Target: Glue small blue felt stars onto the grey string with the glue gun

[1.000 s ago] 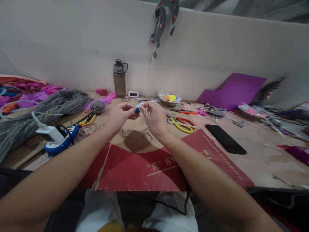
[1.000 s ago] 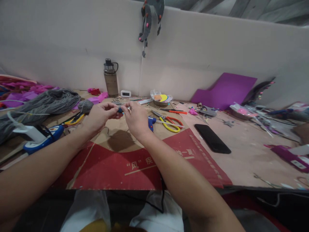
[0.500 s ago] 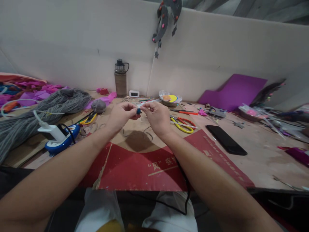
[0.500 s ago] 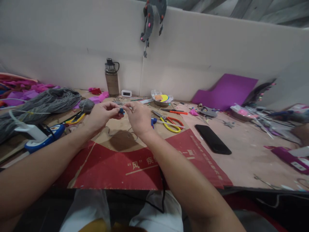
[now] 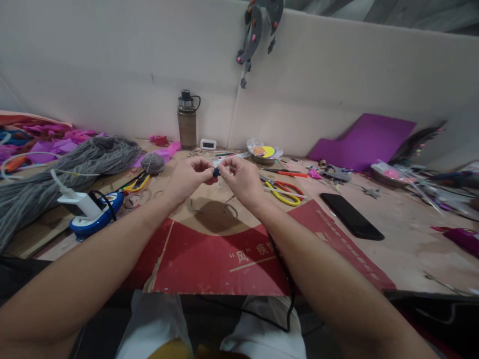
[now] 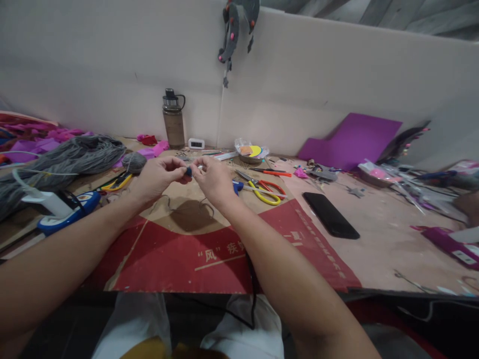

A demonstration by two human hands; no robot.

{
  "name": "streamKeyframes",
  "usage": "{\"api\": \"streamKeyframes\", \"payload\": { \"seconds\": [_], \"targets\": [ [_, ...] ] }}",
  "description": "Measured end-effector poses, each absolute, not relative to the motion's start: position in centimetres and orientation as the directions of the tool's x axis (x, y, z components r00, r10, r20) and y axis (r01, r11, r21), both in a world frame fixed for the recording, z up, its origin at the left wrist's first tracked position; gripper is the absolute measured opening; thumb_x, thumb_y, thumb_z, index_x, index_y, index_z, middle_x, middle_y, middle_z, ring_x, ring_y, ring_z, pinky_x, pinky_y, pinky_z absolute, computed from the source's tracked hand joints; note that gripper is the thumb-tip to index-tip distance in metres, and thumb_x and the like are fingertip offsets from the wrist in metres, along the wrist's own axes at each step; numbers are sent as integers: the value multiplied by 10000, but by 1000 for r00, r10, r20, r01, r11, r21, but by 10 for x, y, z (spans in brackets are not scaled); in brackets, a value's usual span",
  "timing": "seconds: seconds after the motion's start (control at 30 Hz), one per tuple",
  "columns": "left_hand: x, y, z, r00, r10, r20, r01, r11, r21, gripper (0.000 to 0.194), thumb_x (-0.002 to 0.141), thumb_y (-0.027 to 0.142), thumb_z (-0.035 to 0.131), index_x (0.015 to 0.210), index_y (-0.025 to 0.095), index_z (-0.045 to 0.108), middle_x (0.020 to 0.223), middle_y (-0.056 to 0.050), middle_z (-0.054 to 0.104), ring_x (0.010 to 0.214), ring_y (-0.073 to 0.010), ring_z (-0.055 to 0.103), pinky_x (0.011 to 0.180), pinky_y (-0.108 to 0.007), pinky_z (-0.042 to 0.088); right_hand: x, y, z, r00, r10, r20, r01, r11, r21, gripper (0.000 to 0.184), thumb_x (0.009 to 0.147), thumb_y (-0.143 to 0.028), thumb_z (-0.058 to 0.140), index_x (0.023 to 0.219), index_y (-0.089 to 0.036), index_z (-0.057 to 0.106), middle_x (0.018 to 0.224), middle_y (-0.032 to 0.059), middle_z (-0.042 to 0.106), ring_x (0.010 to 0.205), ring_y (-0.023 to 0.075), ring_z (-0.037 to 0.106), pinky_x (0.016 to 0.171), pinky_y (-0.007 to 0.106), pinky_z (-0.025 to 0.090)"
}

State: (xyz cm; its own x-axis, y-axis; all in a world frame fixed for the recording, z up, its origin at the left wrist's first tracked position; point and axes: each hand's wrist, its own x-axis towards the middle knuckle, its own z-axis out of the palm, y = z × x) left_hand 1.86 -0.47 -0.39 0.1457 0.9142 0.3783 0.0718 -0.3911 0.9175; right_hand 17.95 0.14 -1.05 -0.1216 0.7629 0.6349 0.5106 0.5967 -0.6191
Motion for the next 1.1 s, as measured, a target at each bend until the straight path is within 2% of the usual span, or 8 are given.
{"api": "streamKeyframes", "payload": {
  "seconds": [0.13, 0.23, 0.33, 0.43, 0.6, 0.9, 1.1],
  "targets": [
    [15, -3, -2, 210, 907, 365, 83, -388, 918, 156, 745, 292, 719, 780, 144, 686, 679, -41, 691, 627, -135, 660, 635, -253, 536, 181, 6, -11, -147, 822, 550, 362, 563, -743, 174, 814, -354, 565, 770, -187, 590, 611, -29, 532, 560, 113, 451, 530, 249, 319],
    [14, -1, 0, 258, 912, 320, 66, -347, 935, 166, 756, 298, 710, 806, 140, 708, 702, -59, 706, 656, -145, 668, 666, -269, 540, 182, 9, -10, -157, 858, 489, 269, 514, -815, 189, 785, -370, 563, 754, -184, 570, 632, -28, 536, 552, 101, 447, 523, 242, 323],
    [14, 1, 1, 278, 925, 260, -25, -263, 964, 155, 739, 262, 707, 822, 133, 718, 732, -76, 718, 645, -146, 666, 691, -298, 551, 183, 11, -9, -143, 883, 447, 234, 469, -852, 190, 766, -370, 570, 747, -181, 567, 627, -33, 531, 534, 88, 427, 512, 234, 306],
    [15, 1, 2, 269, 939, 214, -102, -193, 976, 165, 721, 227, 699, 848, 125, 720, 748, -89, 727, 618, -147, 664, 681, -312, 559, 183, 12, -9, -135, 890, 435, 218, 455, -864, 199, 762, -382, 578, 751, -183, 572, 617, -38, 530, 526, 85, 420, 512, 232, 302],
    [15, -1, 1, 269, 939, 213, -82, -198, 977, 155, 710, 234, 727, 818, 123, 720, 703, -78, 712, 615, -142, 657, 622, -268, 534, 181, 11, -11, -148, 886, 440, 182, 461, -868, 205, 754, -386, 593, 743, -183, 573, 685, -12, 594, 601, 109, 513, 585, 248, 385],
    [15, -3, 0, 263, 928, 263, -15, -269, 963, 93, 722, 229, 707, 710, 140, 688, 590, -40, 644, 535, -108, 574, 535, -231, 471, 178, 7, -13, -219, 865, 451, 162, 488, -858, 214, 761, -397, 594, 749, -188, 547, 608, -32, 555, 524, 90, 436, 505, 234, 297],
    [17, -3, 2, 280, 934, 220, -91, -202, 975, 147, 673, 181, 711, 803, 118, 684, 658, -55, 675, 595, -133, 629, 576, -252, 502, 179, 7, -9, -163, 896, 414, 176, 439, -881, 188, 756, -366, 588, 738, -182, 553, 626, -30, 558, 550, 92, 465, 525, 231, 322]
  ]
}}
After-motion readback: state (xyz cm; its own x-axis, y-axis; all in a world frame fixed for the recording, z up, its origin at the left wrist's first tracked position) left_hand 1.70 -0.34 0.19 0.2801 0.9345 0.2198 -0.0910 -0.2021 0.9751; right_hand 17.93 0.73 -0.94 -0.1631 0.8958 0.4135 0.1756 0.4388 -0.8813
